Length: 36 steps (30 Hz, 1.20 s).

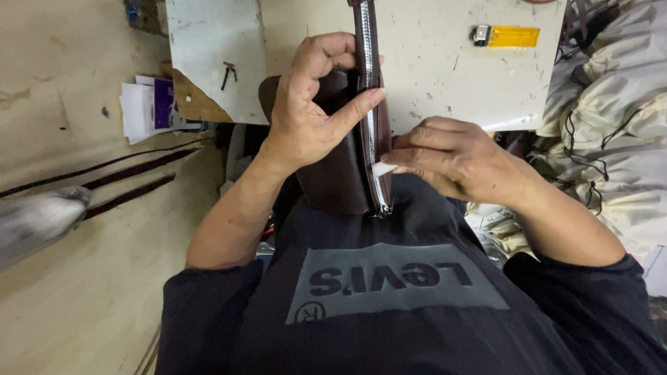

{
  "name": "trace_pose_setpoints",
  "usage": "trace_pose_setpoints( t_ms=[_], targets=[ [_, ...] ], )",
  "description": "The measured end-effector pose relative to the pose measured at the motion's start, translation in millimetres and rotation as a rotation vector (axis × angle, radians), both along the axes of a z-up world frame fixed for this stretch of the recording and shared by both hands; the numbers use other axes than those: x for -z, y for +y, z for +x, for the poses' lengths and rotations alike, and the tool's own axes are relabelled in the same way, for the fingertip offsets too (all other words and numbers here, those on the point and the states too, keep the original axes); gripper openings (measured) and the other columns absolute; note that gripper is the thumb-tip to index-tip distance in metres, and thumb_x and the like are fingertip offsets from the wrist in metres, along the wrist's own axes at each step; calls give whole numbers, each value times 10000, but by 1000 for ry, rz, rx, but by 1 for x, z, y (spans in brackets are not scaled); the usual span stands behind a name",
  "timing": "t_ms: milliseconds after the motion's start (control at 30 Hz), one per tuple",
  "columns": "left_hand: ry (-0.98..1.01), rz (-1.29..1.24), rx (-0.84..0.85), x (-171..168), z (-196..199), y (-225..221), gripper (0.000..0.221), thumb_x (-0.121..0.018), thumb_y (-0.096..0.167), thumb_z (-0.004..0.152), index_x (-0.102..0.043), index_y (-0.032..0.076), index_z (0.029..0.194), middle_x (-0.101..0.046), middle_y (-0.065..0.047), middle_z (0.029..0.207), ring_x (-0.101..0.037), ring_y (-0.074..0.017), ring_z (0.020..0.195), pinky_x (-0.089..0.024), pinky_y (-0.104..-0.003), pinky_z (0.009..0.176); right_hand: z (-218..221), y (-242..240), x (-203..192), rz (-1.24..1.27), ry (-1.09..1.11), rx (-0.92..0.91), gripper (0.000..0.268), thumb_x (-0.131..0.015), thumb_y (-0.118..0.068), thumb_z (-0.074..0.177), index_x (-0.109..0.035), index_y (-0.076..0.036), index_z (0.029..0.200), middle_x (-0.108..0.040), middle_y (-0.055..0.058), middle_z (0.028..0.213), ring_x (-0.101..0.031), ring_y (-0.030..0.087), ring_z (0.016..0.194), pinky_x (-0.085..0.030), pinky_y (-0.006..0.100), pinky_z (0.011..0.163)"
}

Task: The person assembles a brown leather pouch by inserting a strap into the interior, then uses a lighter to heat-seal the zipper edges. They rub the zipper with a white stick and test the closure repeatedly.

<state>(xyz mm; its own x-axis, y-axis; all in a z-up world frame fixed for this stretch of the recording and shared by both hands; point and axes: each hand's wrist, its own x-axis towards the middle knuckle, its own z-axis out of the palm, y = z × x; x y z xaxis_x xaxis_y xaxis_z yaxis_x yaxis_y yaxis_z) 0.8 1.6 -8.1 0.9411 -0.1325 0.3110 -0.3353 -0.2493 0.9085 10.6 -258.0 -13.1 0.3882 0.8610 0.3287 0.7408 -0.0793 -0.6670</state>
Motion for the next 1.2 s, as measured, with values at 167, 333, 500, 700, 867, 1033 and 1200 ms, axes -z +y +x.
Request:
trace_pose_setpoints(
  t_ms=[167,333,500,700,867,1033,1200],
  targets=[
    [-8,-5,-3,-2,1,-3,412,-830,100,979,-546,40,1272,-596,-76,1208,-674,-189,1016,-560,-297,997,10,11,-24,58,-35,72,224,-614,-45,1047,-662,72,1232,-690,222,1083,-675,335,934,-577,414,820],
    [34,-36,-15,-2,0,-3,377,-803,120,986,-552,47,1257,-602,-78,1194,-680,-203,1025,-570,-294,991,10,8,-10,18,-46,26,201,-620,-54,1026,-668,30,1202,-707,180,1094,-664,281,925,-581,392,830],
    [52,-21,-16,-7,1,-5,297,-745,135,1015,-565,55,1237,-605,-63,1156,-638,-180,1012,-532,-287,972,20,14,-19,56,-122,147,215,-719,-42,1018,-683,40,1214,-716,201,1086,-697,304,954,-613,404,829],
    [59,-99,23,-3,3,-5,201,-604,124,1080,-548,13,1238,-614,-115,1192,-696,-247,1081,-588,-329,1025,30,19,-23,51,-143,105,220,-656,33,1015,-675,59,1232,-708,199,1099,-672,283,939,-582,384,821],
    [115,-134,25,-8,2,-7,167,-509,132,1113,-540,22,1236,-695,-99,1137,-714,-195,1094,-550,-289,1010,44,33,-38,156,-207,256,168,-654,-19,1082,-680,82,1213,-697,222,1093,-681,342,937,-550,422,820],
    [120,-121,30,-6,2,-5,218,-512,161,1110,-569,24,1271,-702,-97,1160,-710,-199,1108,-559,-300,998,60,42,-40,151,-202,323,159,-696,-2,1078,-668,93,1202,-694,220,1064,-670,360,946,-537,430,845],
    [159,-103,1,-5,0,-8,288,-577,199,1075,-586,20,1300,-644,-105,1212,-712,-204,1095,-548,-310,1045,83,50,-42,139,-127,342,124,-660,19,1096,-667,91,1197,-696,217,1084,-660,367,981,-517,427,879]
  ],
)
